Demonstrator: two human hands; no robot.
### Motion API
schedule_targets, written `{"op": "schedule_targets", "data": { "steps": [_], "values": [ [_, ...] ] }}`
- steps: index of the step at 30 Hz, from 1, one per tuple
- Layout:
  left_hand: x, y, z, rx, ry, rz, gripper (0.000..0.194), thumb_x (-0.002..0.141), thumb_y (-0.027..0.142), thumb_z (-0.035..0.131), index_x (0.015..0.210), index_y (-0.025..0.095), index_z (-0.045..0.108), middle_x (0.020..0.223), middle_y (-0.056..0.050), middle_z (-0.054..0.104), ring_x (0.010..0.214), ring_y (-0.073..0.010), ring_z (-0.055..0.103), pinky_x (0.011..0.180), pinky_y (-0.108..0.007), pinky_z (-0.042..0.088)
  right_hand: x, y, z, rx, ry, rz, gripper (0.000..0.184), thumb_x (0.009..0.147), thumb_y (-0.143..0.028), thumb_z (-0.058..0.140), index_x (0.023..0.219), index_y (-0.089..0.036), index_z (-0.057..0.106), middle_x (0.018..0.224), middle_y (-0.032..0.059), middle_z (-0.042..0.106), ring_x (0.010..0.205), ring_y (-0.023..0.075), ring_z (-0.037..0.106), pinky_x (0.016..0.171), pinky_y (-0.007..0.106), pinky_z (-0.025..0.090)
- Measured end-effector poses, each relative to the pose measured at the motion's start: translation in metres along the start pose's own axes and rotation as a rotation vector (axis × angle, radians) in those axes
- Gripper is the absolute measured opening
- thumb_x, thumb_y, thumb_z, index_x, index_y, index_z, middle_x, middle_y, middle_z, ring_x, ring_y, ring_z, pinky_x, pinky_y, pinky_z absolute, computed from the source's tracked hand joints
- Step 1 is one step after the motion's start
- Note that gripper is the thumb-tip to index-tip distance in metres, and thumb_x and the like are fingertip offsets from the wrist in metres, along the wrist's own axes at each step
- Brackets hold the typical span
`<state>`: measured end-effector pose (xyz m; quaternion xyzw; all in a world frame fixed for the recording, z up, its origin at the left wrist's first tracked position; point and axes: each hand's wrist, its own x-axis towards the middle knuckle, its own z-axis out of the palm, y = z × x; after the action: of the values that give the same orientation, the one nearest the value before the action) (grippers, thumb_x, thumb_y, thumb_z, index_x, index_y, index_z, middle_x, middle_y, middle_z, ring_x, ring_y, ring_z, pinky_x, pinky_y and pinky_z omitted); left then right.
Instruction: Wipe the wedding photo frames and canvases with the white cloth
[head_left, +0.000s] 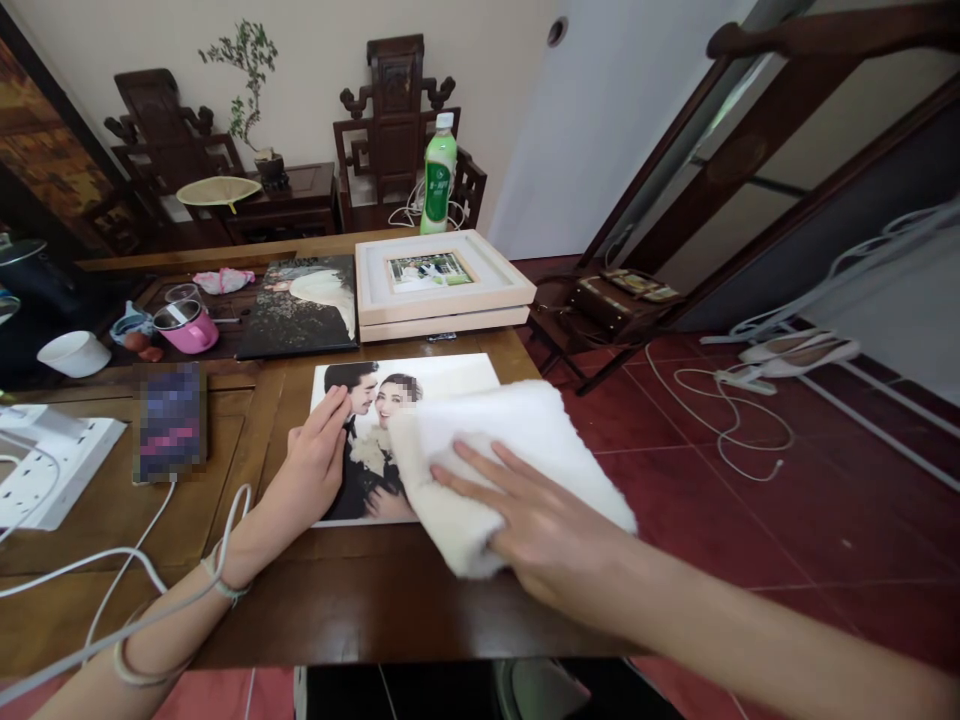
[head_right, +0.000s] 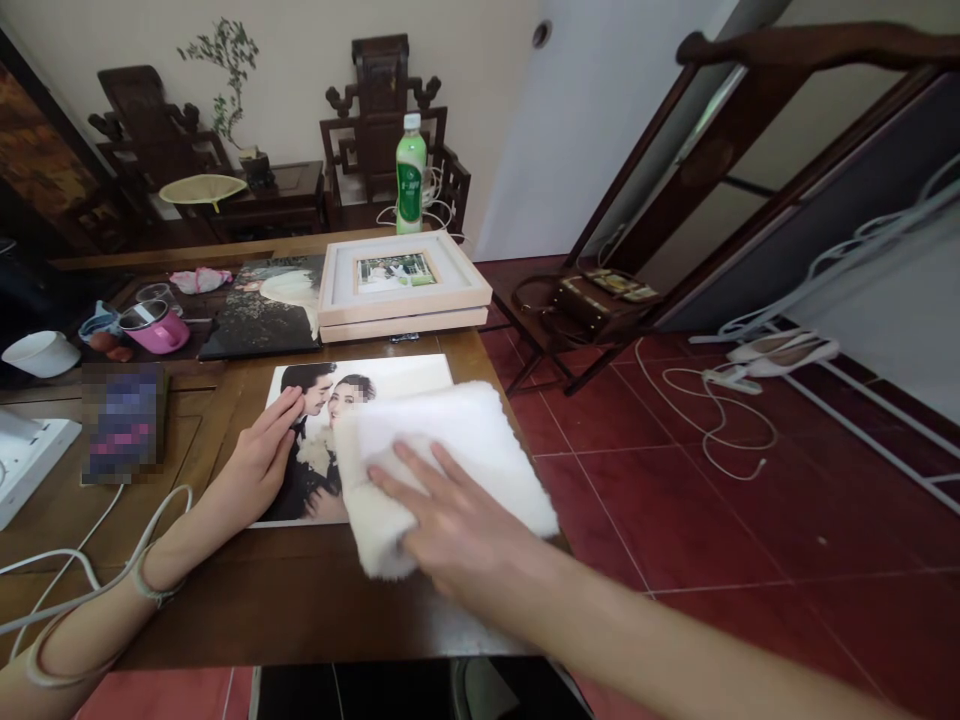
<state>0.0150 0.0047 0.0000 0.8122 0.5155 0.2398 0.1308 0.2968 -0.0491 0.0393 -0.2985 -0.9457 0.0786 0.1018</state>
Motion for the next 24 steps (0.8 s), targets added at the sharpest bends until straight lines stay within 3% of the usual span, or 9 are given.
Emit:
{"op": "schedule_targets", "data": {
  "steps": [3,7,12,16,20,24],
  "values": [
    [0.001,-0.001,0.002,-0.008,0.022,0.015,0.046,0.101,0.021,0.030,0.145,0.017,0.043,0.156,-0.016,0.039,0.147,-0.0260,0.032,0.115,-0.052,0.034,0.031,0.030,-0.009,-0.050,-0.094,0.056,0.033,0.068,0.005,0.059,0.083,-0.017,0.078,0.148,0.0141,0.048,0.139,0.0441,0.035,0.108,0.067,0.036],
    [0.001,-0.003,0.004,-0.023,0.059,0.034,0.046,0.100,0.019,0.032,0.144,0.018,0.044,0.154,-0.015,0.042,0.146,-0.0259,0.034,0.116,-0.052,0.032,0.068,0.061,-0.016,-0.155,-0.085,0.105,0.032,0.074,0.002,0.057,0.092,-0.014,0.077,0.149,0.0156,0.047,0.139,0.0424,0.038,0.106,0.064,0.039],
    [0.000,-0.002,0.004,-0.016,0.038,0.028,0.046,0.101,0.020,0.031,0.146,0.019,0.042,0.155,-0.015,0.040,0.146,-0.0258,0.033,0.117,-0.054,0.031,0.087,0.075,-0.017,-0.234,-0.104,0.148,0.045,0.068,0.010,0.050,0.099,-0.011,0.075,0.149,0.0169,0.047,0.137,0.0417,0.040,0.105,0.063,0.041],
    [0.000,-0.002,0.004,-0.022,0.060,0.025,0.046,0.101,0.021,0.031,0.145,0.020,0.043,0.155,-0.014,0.041,0.146,-0.0245,0.033,0.117,-0.051,0.031,0.075,0.059,-0.010,-0.254,-0.077,0.129,0.031,0.076,0.004,0.055,0.094,-0.011,0.077,0.150,0.0191,0.044,0.138,0.0455,0.036,0.107,0.066,0.036],
    [-0.001,-0.001,0.002,-0.013,0.024,0.002,0.047,0.101,0.021,0.030,0.147,0.020,0.040,0.156,-0.015,0.038,0.146,-0.0255,0.033,0.114,-0.052,0.034,0.046,0.023,-0.001,-0.208,-0.085,0.060,0.021,0.080,-0.005,0.061,0.085,-0.016,0.079,0.148,0.0192,0.046,0.136,0.0482,0.039,0.104,0.070,0.037],
    [-0.001,0.002,-0.001,-0.013,-0.004,-0.009,0.047,0.101,0.021,0.029,0.147,0.019,0.039,0.157,-0.016,0.036,0.147,-0.0253,0.030,0.113,-0.051,0.035,0.013,-0.015,0.009,-0.183,0.122,-0.066,0.019,0.081,-0.012,0.067,0.063,-0.016,0.074,0.141,0.0201,0.055,0.130,0.0494,0.046,0.101,0.069,0.042]
  ]
}}
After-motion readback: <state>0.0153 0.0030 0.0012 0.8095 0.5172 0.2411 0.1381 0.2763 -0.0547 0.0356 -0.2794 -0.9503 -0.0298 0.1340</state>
